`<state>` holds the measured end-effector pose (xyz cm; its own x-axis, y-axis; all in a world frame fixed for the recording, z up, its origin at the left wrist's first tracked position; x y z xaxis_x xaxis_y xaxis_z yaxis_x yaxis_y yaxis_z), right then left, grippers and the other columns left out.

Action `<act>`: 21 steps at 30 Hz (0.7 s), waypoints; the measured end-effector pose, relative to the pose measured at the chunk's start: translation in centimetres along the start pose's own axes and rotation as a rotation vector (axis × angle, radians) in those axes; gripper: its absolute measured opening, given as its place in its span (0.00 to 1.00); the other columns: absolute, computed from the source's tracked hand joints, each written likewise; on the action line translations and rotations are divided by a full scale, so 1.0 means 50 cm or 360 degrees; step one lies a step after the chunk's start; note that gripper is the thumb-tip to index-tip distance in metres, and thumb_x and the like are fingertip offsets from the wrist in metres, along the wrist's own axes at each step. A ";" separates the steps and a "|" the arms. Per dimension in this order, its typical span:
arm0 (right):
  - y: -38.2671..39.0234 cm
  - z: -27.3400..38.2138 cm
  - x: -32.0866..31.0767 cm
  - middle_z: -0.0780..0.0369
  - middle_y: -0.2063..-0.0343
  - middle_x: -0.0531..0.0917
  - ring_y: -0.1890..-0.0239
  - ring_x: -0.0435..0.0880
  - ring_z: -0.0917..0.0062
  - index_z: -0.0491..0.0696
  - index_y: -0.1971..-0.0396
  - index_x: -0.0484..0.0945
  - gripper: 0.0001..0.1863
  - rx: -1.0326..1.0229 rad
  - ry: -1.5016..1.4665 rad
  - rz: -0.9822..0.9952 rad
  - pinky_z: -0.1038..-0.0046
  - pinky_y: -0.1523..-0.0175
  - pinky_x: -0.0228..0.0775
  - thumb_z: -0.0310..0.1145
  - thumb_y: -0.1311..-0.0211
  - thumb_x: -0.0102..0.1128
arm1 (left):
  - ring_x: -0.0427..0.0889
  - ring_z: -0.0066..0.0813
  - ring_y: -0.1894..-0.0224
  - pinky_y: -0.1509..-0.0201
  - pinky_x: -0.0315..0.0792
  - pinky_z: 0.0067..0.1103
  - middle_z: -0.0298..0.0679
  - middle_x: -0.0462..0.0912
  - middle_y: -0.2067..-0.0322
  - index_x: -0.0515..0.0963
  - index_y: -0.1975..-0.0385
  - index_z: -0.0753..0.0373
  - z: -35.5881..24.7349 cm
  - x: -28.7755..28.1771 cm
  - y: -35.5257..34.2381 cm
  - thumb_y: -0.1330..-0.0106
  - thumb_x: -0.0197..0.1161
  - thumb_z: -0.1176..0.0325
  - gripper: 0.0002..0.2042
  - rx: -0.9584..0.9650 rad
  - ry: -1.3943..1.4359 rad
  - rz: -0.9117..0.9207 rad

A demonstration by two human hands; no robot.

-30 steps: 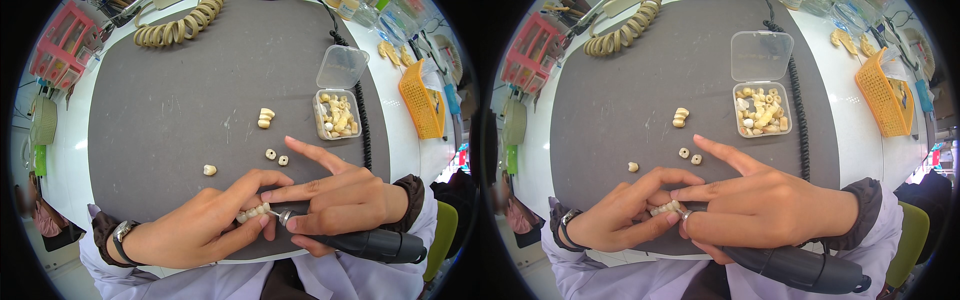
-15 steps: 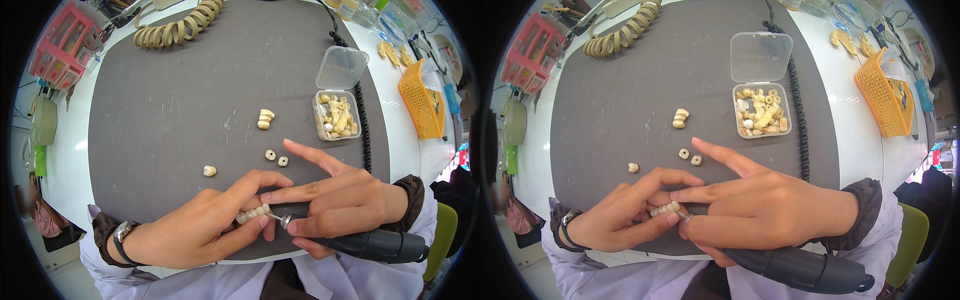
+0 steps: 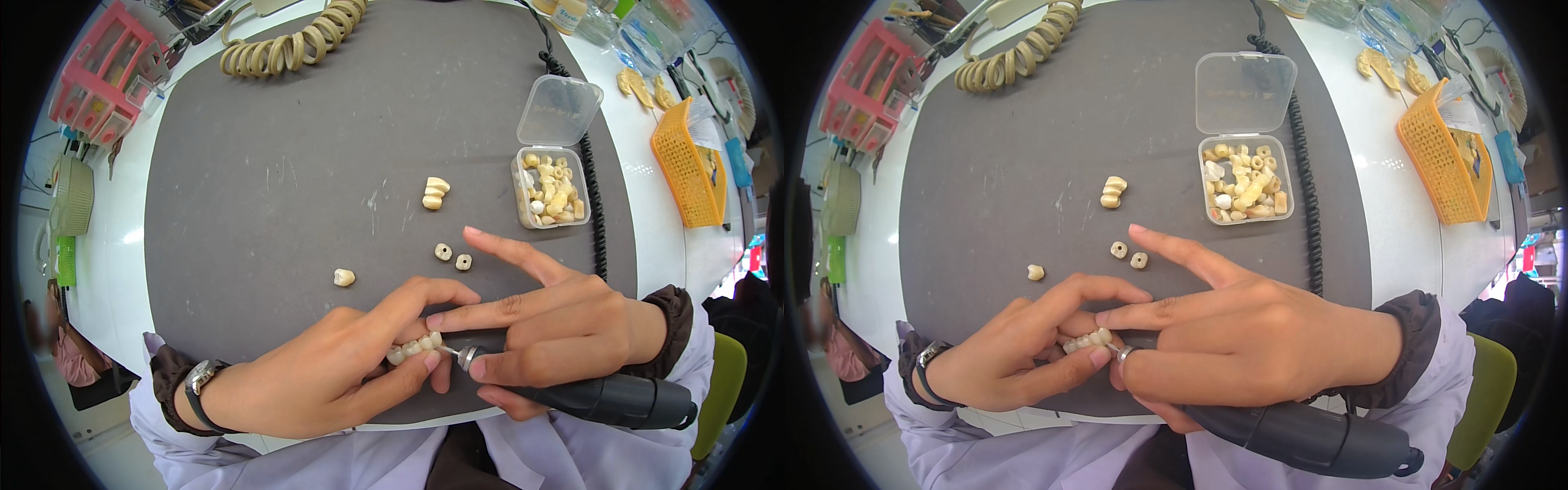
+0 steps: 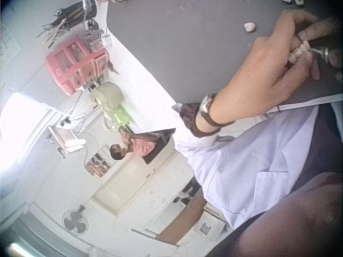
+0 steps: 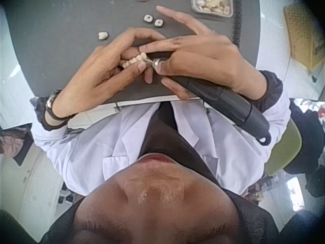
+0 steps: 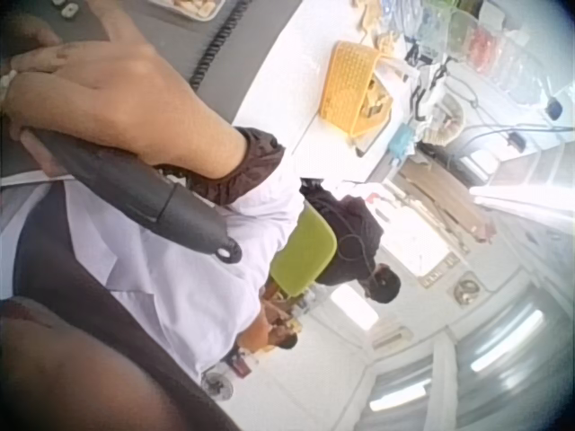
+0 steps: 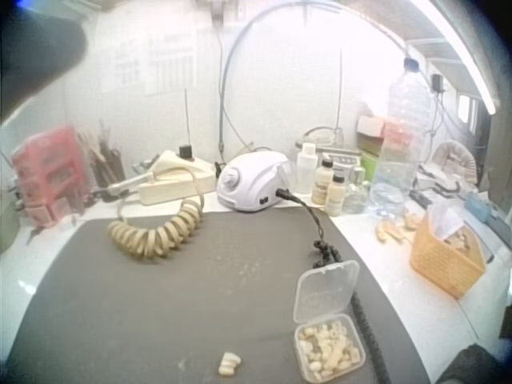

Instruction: The person uses a rotary tool to polish and refine a dental bridge over a work mat, holding the prosthesis by hand and applying the tool to various surfaces while other dental components are visible in a container nearby.

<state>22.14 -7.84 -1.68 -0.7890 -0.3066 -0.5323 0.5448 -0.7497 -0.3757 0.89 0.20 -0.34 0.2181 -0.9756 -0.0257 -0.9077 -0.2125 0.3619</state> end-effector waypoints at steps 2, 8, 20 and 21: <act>-0.001 0.000 -0.001 0.68 0.86 0.77 0.50 0.84 0.63 0.46 0.75 0.81 0.02 0.0009 -0.0018 0.0001 0.32 0.34 0.50 0.24 0.44 0.65 | 0.83 0.21 0.61 0.63 0.73 0.15 0.41 0.85 0.66 0.57 0.36 0.67 0.001 0.001 0.000 0.28 0.51 0.74 0.23 -0.0002 0.0013 -0.0008; 0.000 -0.003 0.002 0.68 0.86 0.77 0.50 0.84 0.63 0.46 0.74 0.81 0.02 -0.0031 -0.0042 -0.0033 0.33 0.35 0.51 0.24 0.44 0.65 | 0.84 0.22 0.60 0.62 0.74 0.16 0.41 0.85 0.66 0.56 0.36 0.67 -0.004 -0.003 0.000 0.28 0.51 0.74 0.23 -0.0040 -0.0013 0.0023; -0.001 -0.001 0.003 0.67 0.85 0.79 0.50 0.84 0.63 0.46 0.74 0.82 0.02 -0.0028 -0.0068 -0.0052 0.33 0.35 0.53 0.24 0.45 0.66 | 0.84 0.23 0.60 0.62 0.74 0.17 0.42 0.85 0.66 0.56 0.36 0.68 -0.004 -0.001 0.000 0.28 0.51 0.74 0.22 -0.0023 -0.0016 0.0015; -0.001 -0.002 0.002 0.67 0.85 0.79 0.50 0.84 0.63 0.46 0.74 0.82 0.02 -0.0027 -0.0061 -0.0049 0.33 0.35 0.53 0.24 0.45 0.66 | 0.84 0.23 0.60 0.62 0.74 0.17 0.42 0.85 0.66 0.56 0.36 0.68 -0.004 -0.002 -0.001 0.28 0.51 0.74 0.22 -0.0019 -0.0016 0.0019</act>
<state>22.06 -7.79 -1.81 -0.8158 -0.3058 -0.4909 0.5243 -0.7492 -0.4047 1.00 0.31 -0.18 0.2035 -0.9786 -0.0305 -0.9059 -0.2000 0.3734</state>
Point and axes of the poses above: each hand's wrist, its own y-axis away from the middle knuckle, its own x-axis out of the palm, z = x × y, the point moved 1 cm from there along -y, towards the middle knuckle
